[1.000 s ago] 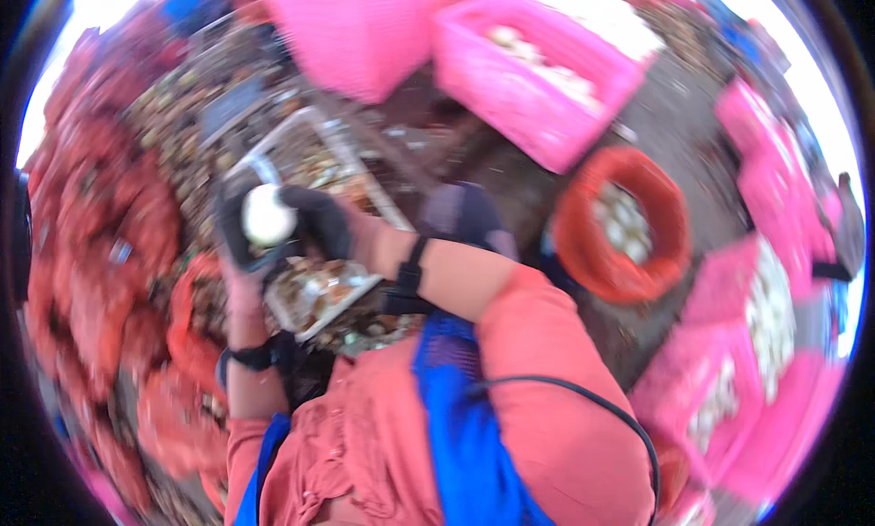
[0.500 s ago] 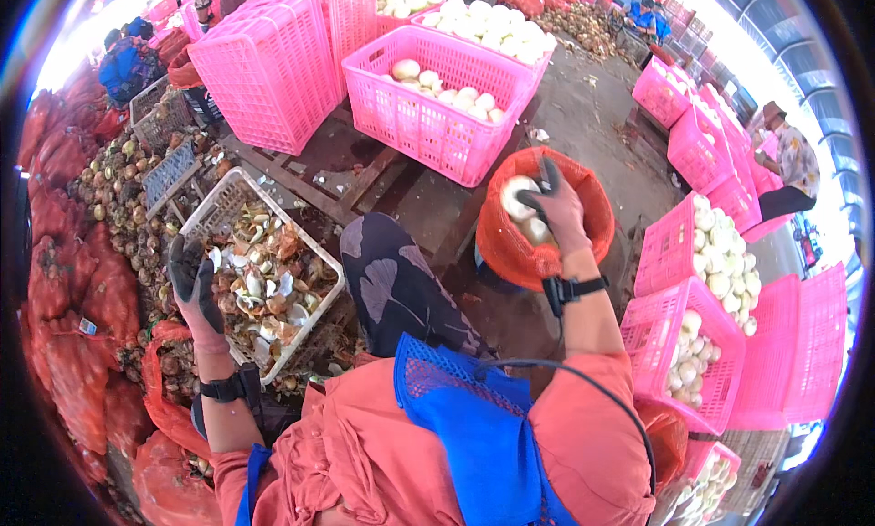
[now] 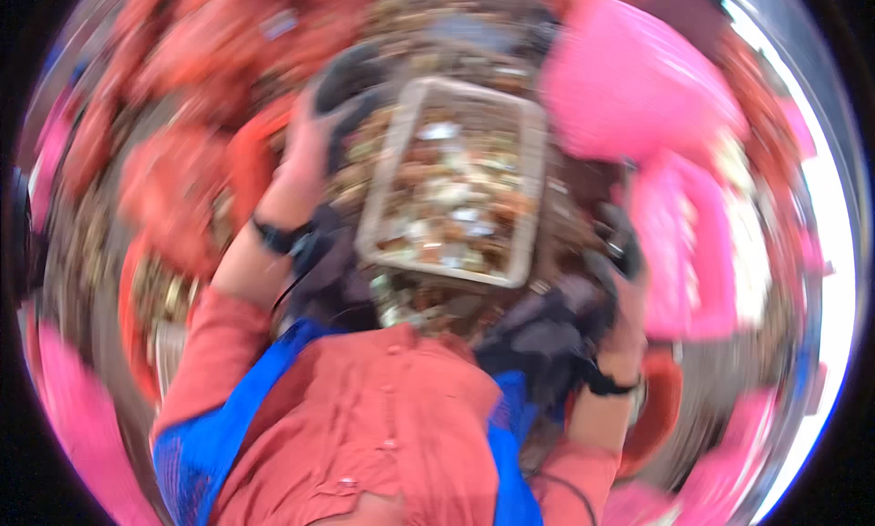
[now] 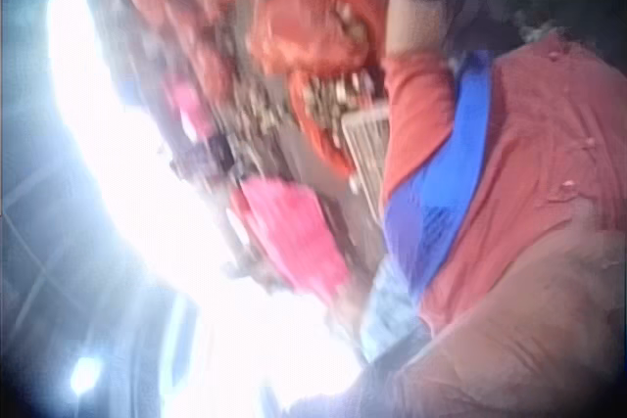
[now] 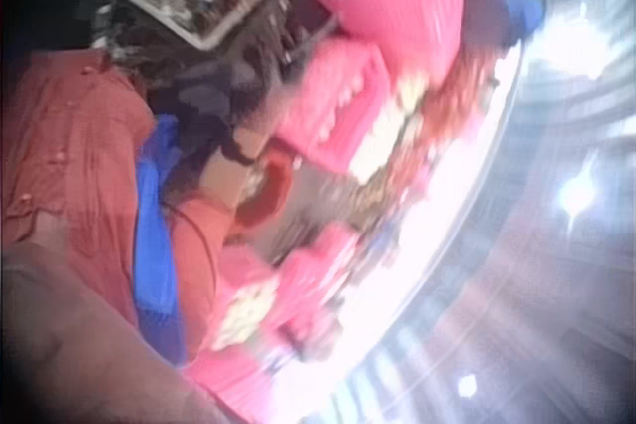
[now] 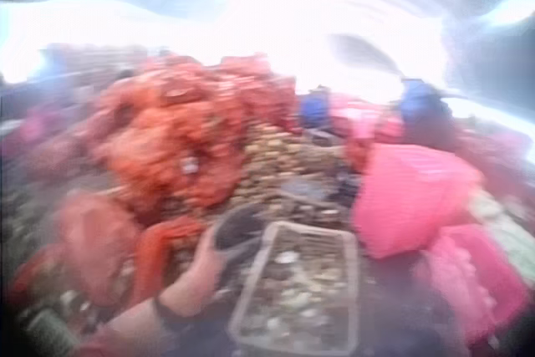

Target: The person peels onions using a small knife while sitting on the floor, placing the peeled onions into baskets and discarding the skins into a bin.

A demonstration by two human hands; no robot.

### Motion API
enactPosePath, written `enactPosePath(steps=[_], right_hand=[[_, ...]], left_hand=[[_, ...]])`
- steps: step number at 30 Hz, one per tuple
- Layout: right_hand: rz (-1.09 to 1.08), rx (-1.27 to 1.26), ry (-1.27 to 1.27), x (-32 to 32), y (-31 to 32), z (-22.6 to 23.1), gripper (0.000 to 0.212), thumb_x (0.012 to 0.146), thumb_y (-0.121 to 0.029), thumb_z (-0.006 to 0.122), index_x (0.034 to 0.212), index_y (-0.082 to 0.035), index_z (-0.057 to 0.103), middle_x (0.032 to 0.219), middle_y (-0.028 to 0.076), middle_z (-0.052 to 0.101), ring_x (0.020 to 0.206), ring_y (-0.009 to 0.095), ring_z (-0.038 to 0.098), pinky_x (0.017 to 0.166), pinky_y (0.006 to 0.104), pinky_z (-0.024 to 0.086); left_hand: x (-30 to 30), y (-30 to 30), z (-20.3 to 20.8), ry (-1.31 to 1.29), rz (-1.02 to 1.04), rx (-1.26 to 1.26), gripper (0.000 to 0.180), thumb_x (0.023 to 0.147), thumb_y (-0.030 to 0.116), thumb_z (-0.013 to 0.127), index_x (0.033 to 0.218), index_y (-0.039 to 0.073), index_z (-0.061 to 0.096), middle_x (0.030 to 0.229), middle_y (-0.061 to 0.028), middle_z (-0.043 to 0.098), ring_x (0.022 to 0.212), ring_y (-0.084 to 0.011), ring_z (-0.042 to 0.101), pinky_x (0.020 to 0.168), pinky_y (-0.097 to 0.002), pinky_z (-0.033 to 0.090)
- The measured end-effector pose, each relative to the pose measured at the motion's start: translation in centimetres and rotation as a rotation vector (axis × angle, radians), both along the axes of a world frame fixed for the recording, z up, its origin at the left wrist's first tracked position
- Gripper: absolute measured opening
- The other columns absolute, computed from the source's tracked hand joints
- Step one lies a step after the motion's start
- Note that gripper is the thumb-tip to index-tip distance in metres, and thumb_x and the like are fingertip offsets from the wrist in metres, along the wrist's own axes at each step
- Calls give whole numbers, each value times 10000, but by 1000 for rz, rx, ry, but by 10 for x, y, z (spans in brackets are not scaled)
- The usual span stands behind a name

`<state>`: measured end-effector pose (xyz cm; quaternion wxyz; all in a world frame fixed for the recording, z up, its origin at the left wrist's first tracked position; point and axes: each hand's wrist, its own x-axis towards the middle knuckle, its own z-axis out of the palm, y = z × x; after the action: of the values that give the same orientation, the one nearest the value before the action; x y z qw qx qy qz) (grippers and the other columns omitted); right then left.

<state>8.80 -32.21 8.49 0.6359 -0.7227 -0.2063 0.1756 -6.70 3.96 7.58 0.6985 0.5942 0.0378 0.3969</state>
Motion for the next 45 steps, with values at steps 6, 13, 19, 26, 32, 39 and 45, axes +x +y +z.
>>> enactPosePath(steps=[6, 13, 19, 26, 32, 39, 45], right_hand=[[411, -152, -83, -7, 106, -56, 339, 823, -49, 699, 1153, -10, 629, 1003, -3, 626, 854, 92, 563, 710, 228, 449], [556, -288, -28, 1, 139, -144, 257, 887, -77, 643, 1135, -12, 618, 782, -1, 587, 591, 58, 510, 528, 200, 399], [487, -387, -16, -7, 157, -137, 281, 905, -150, 658, 1162, -38, 647, 638, -50, 512, 501, 35, 445, 450, 199, 321], [497, -378, 39, -13, 170, -151, 277, 917, -102, 648, 1181, -22, 634, 640, -61, 502, 505, 22, 423, 450, 192, 309], [451, -448, 132, 1, 162, -158, 323, 887, -59, 677, 1188, 43, 617, 1044, 39, 646, 904, 111, 591, 819, 245, 478], [416, -478, 211, -1, 167, -148, 356, 878, -35, 671, 1221, 39, 610, 1041, 36, 646, 845, 82, 581, 733, 214, 472], [415, -573, 112, -6, 175, -143, 427, 839, -74, 728, 1252, -37, 624, 848, -25, 600, 717, 68, 537, 647, 211, 441]], left_hand=[[-137, 69, -136, 178, 459, 8, 425, 865, 23, 708, 1266, 27, 569, 1064, 10, 623, 958, -66, 555, 850, -263, 496], [-323, 54, -276, 716, 781, -316, 395, 849, 34, 705, 1233, 46, 612, 1012, -8, 660, 899, -106, 614, 797, -255, 511], [-368, 80, -326, 642, 1049, -466, 278, 868, 66, 687, 1141, 56, 635, 901, 1, 685, 613, -51, 515, 547, -203, 418], [-296, 97, -363, 735, 794, -479, 415, 792, 97, 747, 1172, 18, 602, 882, -88, 685, 812, -189, 647, 733, -308, 517], [-252, 81, -368, 1252, 643, -71, 428, 759, 306, 714, 1097, 53, 647, 1068, -184, 680, 1017, -333, 642, 881, -411, 502], [-213, 108, -393, 1265, 577, -40, 474, 760, 293, 705, 1151, 38, 626, 1140, -216, 656, 1071, -357, 624, 917, -413, 496], [-168, 171, -418, 1274, 563, -6, 500, 759, 326, 743, 1165, 57, 629, 1131, -214, 661, 1076, -349, 625, 934, -404, 491]])
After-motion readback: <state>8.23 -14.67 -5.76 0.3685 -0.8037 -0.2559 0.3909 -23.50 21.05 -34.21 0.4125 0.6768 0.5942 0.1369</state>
